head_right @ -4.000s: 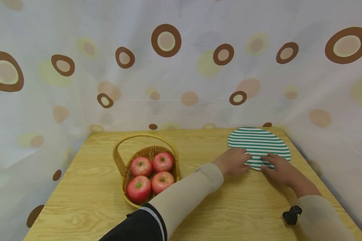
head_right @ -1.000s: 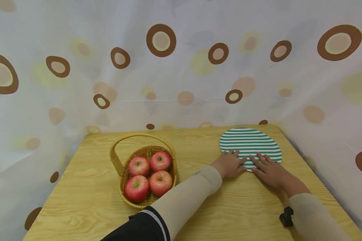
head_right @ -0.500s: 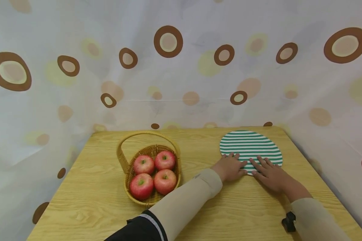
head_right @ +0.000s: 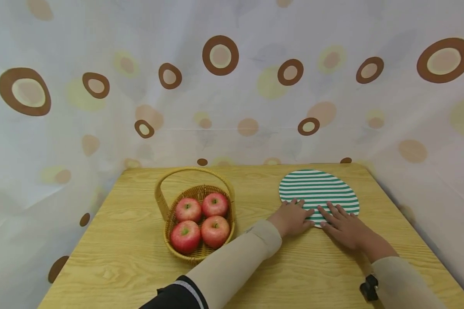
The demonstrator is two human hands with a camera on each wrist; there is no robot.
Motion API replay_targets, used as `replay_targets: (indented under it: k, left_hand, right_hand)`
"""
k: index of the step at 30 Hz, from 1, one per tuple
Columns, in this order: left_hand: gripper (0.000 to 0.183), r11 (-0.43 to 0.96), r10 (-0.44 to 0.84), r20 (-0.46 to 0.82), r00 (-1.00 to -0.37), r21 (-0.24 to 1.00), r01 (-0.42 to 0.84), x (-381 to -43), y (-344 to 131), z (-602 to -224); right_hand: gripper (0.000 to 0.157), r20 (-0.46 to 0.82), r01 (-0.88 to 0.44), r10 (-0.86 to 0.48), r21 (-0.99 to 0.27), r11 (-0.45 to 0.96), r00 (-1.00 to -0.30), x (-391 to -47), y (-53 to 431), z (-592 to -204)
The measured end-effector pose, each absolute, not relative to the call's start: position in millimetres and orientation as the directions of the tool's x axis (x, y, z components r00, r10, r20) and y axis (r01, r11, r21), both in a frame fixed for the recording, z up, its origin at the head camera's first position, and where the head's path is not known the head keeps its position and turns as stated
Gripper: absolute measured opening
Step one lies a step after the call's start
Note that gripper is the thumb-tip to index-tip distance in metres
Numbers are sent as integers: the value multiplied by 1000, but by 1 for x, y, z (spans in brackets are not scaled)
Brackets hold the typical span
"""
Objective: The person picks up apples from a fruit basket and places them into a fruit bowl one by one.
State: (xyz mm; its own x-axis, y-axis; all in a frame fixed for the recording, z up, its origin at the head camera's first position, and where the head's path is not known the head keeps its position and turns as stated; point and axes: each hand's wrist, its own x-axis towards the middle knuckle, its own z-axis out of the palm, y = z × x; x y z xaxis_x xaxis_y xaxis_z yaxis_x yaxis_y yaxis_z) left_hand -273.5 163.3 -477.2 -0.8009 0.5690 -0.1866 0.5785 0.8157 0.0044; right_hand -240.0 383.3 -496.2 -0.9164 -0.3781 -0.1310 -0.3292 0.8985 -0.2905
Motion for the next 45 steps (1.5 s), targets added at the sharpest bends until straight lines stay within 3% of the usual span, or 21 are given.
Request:
replay_targets:
  k: [20, 45]
  left_hand:
    - [55, 835, 548, -183, -817, 65, 546, -255, 141, -478]
    - [52, 847, 529, -171, -831, 52, 529, -225, 113, -470]
  right_hand:
    - [66, -126, -380, -431, -299, 875, -893, -226, 359, -490]
    - [61, -73, -438, -478, -299, 848, -876, -209, 331, -492]
